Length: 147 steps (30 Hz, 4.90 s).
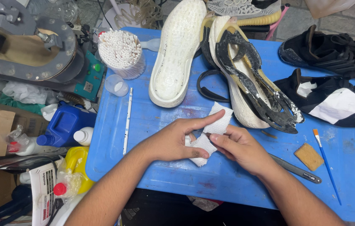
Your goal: The person uses a small knife to scrape residue off a white paper towel on a blue workbench. They then pick up a white shoe sole and inspect it, turning it over in their hands. The workspace contains various cleaning supplies, cotton swabs, and other shoes.
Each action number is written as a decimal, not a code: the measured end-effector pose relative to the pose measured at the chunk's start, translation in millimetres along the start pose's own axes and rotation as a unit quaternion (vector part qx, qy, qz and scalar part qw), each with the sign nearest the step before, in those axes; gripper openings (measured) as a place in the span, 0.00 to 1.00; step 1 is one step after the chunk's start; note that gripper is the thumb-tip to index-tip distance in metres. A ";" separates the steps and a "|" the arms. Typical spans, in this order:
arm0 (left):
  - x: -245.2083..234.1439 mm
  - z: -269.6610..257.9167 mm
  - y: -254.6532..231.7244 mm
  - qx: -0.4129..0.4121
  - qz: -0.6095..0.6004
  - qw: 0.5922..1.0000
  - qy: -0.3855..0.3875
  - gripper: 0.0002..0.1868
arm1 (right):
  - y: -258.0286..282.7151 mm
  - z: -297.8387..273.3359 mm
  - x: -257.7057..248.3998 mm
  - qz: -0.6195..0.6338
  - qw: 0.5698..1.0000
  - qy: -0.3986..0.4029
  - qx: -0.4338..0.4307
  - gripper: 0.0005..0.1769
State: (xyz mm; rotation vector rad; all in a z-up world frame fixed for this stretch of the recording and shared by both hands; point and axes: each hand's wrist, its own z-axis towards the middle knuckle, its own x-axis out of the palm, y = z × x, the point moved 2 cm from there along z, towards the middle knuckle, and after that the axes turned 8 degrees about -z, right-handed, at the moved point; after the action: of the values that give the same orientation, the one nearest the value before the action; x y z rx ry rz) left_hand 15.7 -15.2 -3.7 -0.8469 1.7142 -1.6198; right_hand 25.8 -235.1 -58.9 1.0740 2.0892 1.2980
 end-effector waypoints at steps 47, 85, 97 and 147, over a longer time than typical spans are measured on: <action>104.1 262.8 -51.5 0.114 0.599 0.778 -0.155 0.04 | 3.6 -1.6 3.1 -0.241 0.952 -0.003 -0.189 0.28; 30.1 139.9 -99.1 0.273 0.104 0.945 -0.146 0.12 | 11.8 -9.9 6.1 -0.204 0.967 -0.053 -0.142 0.18; 44.5 9.0 -10.5 0.196 0.163 0.934 -0.251 0.20 | 8.8 -13.3 18.6 0.085 0.952 -0.129 -0.263 0.12; 20.0 -2.2 -21.1 0.091 0.103 0.919 -0.369 0.08 | 32.5 -15.7 8.2 0.072 0.958 -0.053 -0.271 0.28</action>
State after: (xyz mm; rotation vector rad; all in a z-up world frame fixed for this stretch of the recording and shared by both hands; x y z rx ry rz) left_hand 2.7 -30.7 17.2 -0.9798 1.0564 -1.0878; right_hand 22.1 -228.7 -22.6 1.0242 1.4617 1.7072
